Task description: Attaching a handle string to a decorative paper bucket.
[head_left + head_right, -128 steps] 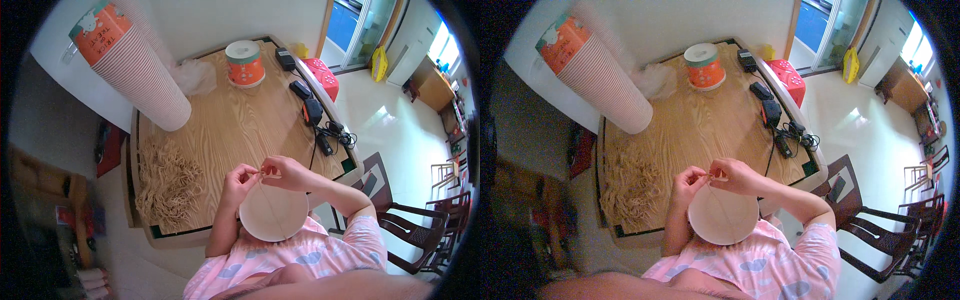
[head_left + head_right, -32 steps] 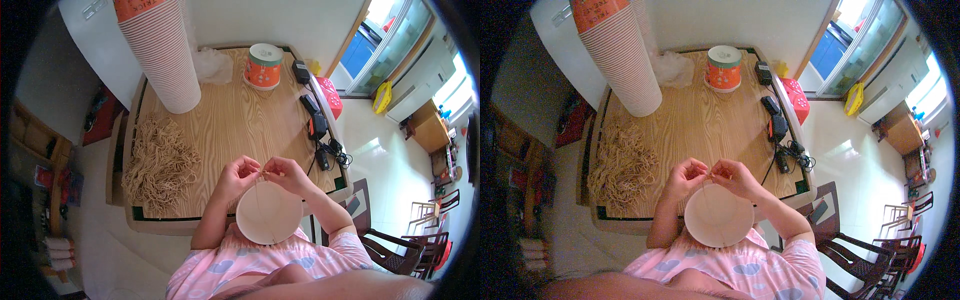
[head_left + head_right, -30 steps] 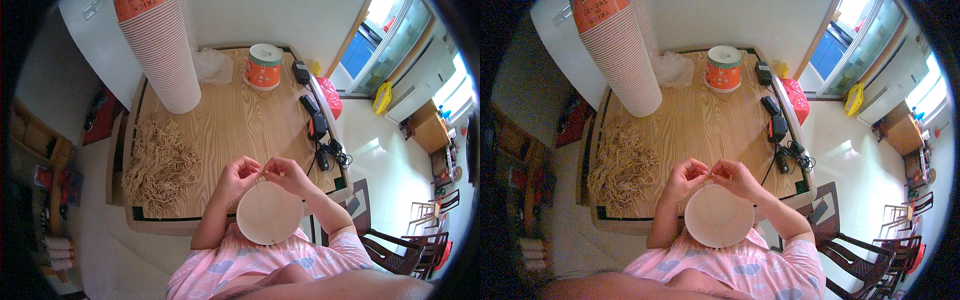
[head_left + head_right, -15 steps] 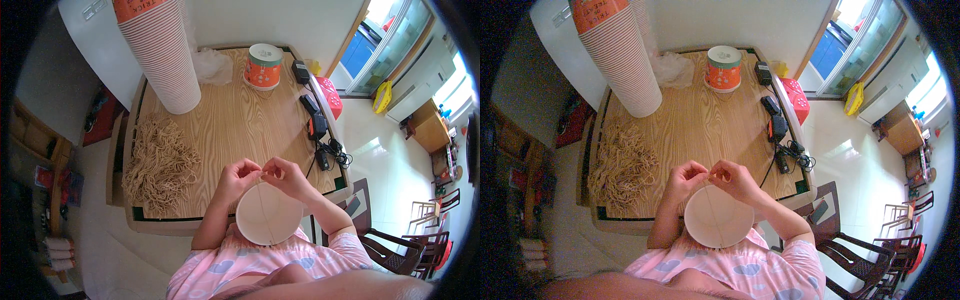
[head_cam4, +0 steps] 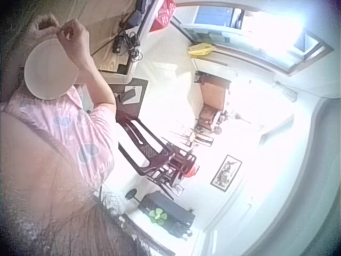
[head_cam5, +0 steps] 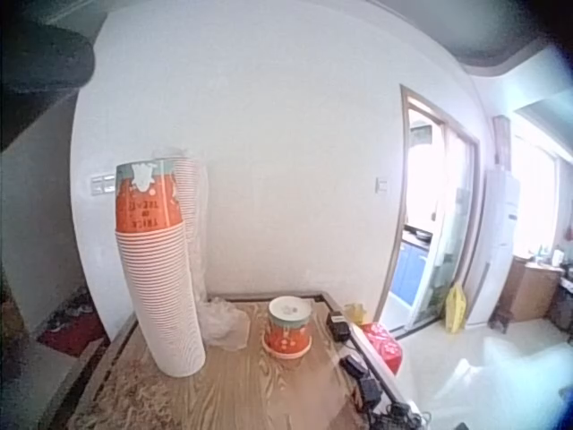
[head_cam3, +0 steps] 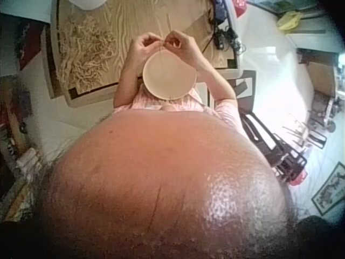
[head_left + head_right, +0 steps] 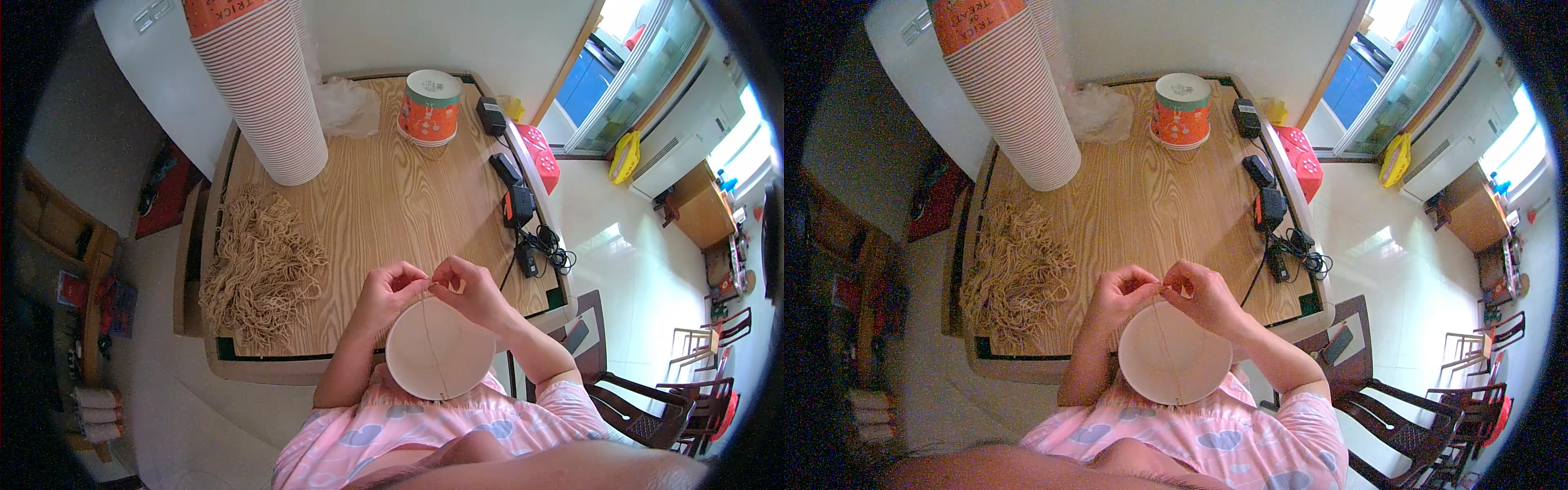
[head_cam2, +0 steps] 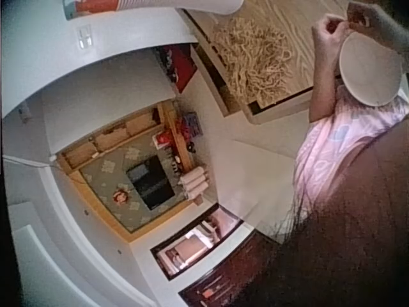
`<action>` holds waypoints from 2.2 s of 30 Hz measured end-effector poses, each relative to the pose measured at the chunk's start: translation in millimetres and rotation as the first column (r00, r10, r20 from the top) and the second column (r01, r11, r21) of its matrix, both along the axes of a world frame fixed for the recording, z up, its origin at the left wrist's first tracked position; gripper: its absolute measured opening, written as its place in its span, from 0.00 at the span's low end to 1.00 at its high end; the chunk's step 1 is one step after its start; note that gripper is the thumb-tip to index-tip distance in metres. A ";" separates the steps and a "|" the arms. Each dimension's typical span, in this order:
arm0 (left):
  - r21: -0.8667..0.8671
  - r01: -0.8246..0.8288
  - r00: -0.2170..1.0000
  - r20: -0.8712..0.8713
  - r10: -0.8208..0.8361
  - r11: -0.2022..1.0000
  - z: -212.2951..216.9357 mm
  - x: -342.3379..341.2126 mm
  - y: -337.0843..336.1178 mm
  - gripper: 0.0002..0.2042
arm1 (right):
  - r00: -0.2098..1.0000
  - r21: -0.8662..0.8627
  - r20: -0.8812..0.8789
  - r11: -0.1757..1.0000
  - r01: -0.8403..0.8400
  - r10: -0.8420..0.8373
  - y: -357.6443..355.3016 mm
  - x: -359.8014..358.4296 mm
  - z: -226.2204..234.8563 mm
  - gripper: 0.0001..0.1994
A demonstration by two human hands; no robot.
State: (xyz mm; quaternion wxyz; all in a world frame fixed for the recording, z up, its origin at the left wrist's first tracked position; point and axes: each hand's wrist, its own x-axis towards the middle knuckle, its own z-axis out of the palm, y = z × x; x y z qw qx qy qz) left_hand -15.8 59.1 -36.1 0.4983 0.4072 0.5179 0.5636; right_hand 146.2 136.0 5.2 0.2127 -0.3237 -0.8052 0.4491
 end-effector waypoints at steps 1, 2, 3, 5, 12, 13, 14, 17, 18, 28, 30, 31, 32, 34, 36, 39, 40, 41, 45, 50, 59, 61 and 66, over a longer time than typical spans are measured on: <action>0.016 -0.009 1.000 0.007 0.009 1.000 -0.9 0.1 0.3 0.05 | 1.000 0.000 0.000 1.000 0.000 0.000 0.0 0.0 -0.1 0.07; 0.033 -0.018 1.000 0.014 0.017 0.999 -1.3 0.3 0.3 0.05 | 1.000 -0.002 0.008 1.000 0.001 -0.001 -0.1 0.1 -0.1 0.07; 0.033 -0.017 1.000 0.014 0.016 0.999 -0.8 0.7 0.5 0.05 | 1.000 -0.004 0.016 1.000 0.004 -0.004 0.0 0.6 -0.1 0.08; 0.058 -0.033 0.998 0.051 0.030 0.998 1.6 1.4 0.4 0.03 | 1.000 0.007 0.017 1.000 0.004 -0.004 0.5 1.3 -1.5 0.08; 0.038 -0.067 0.993 0.095 0.063 0.997 5.8 1.1 -2.9 0.01 | 1.000 0.086 0.001 0.996 -0.025 0.025 0.7 1.3 -1.9 0.05; 0.036 -0.058 0.995 0.078 0.055 0.998 6.4 0.5 -2.8 0.01 | 1.000 0.086 0.002 0.996 -0.025 0.025 0.8 1.6 -2.6 0.05; 0.033 -0.049 0.997 0.060 0.047 0.998 6.7 -0.1 -2.8 0.01 | 0.999 0.119 -0.005 0.992 -0.038 0.039 1.3 1.9 -4.0 0.05; 0.051 -0.028 0.999 0.040 0.026 0.998 5.2 -0.8 -2.2 0.02 | 0.998 0.159 -0.007 0.985 -0.058 0.060 2.5 2.8 -5.1 0.04; 0.051 -0.028 0.999 0.040 0.026 0.998 4.4 -0.9 -2.0 0.02 | 0.998 0.166 -0.002 0.984 -0.067 0.068 2.6 2.6 -5.3 0.04; 0.072 -0.025 1.000 0.006 0.025 0.997 -1.1 -0.4 0.1 0.03 | 0.996 0.239 0.032 0.967 -0.086 0.080 2.4 -0.7 2.6 0.03; 0.066 -0.028 1.000 0.002 0.028 0.997 -0.8 -0.7 0.5 0.03 | 0.995 0.243 0.050 0.966 -0.093 0.084 2.6 -0.9 2.2 0.03; 0.067 -0.039 0.999 -0.011 0.040 0.997 -1.6 -0.8 0.9 0.02 | 0.995 0.246 0.049 0.965 -0.093 0.083 3.5 -1.1 -0.9 0.03; 0.068 -0.049 0.998 -0.024 0.051 0.996 -2.6 -0.8 1.3 0.02 | 0.994 0.325 0.040 0.940 -0.105 0.097 4.6 -1.1 -6.3 0.03; 0.076 -0.056 0.998 -0.012 0.057 0.995 -7.5 -0.6 1.5 0.03 | 0.993 0.405 0.032 0.907 -0.119 0.116 3.9 -2.4 -6.6 0.04; 0.084 -0.062 0.998 0.002 0.062 0.995 -8.5 0.7 2.8 0.03 | 0.990 0.437 0.080 0.888 -0.141 0.118 1.0 -3.3 -2.2 0.02; 0.119 -0.083 0.992 0.108 0.070 0.989 -6.9 3.5 4.4 0.04 | 0.989 0.467 0.077 0.872 -0.149 0.128 -1.2 -3.7 1.5 0.03; 0.111 -0.088 0.990 0.120 0.075 0.990 -5.4 3.8 4.2 0.04 | 0.989 0.467 0.076 0.872 -0.148 0.127 -1.4 -3.7 2.1 0.03; 0.103 -0.093 0.988 0.133 0.079 0.990 -4.6 4.2 4.2 0.04 | 0.989 0.463 0.057 0.874 -0.149 0.138 -1.5 -3.7 2.6 0.03; 0.090 -0.095 0.984 0.156 0.080 0.991 -6.9 4.2 5.2 0.04 | 0.987 0.451 0.015 0.880 -0.150 0.160 -0.5 -2.9 0.1 0.04; 0.047 -0.086 0.954 0.290 0.069 0.995 -14.2 2.1 6.5 0.03 | 0.976 0.392 0.020 0.896 -0.208 0.218 5.4 -1.0 -2.8 0.04; 0.001 -0.060 0.934 0.354 0.056 0.998 -14.6 2.1 7.4 0.05 | 0.962 0.370 0.005 0.893 -0.255 0.273 8.4 -1.2 -3.6 0.03; -0.001 -0.054 0.929 0.367 0.050 0.999 -15.0 1.8 7.4 0.05 | 0.960 0.363 -0.004 0.895 -0.259 0.279 8.4 -1.2 -3.0 0.03; -0.009 -0.045 0.912 0.408 0.045 0.999 -19.1 1.1 8.5 0.05 | 0.956 0.354 -0.004 0.894 -0.273 0.294 8.1 -2.4 1.2 0.02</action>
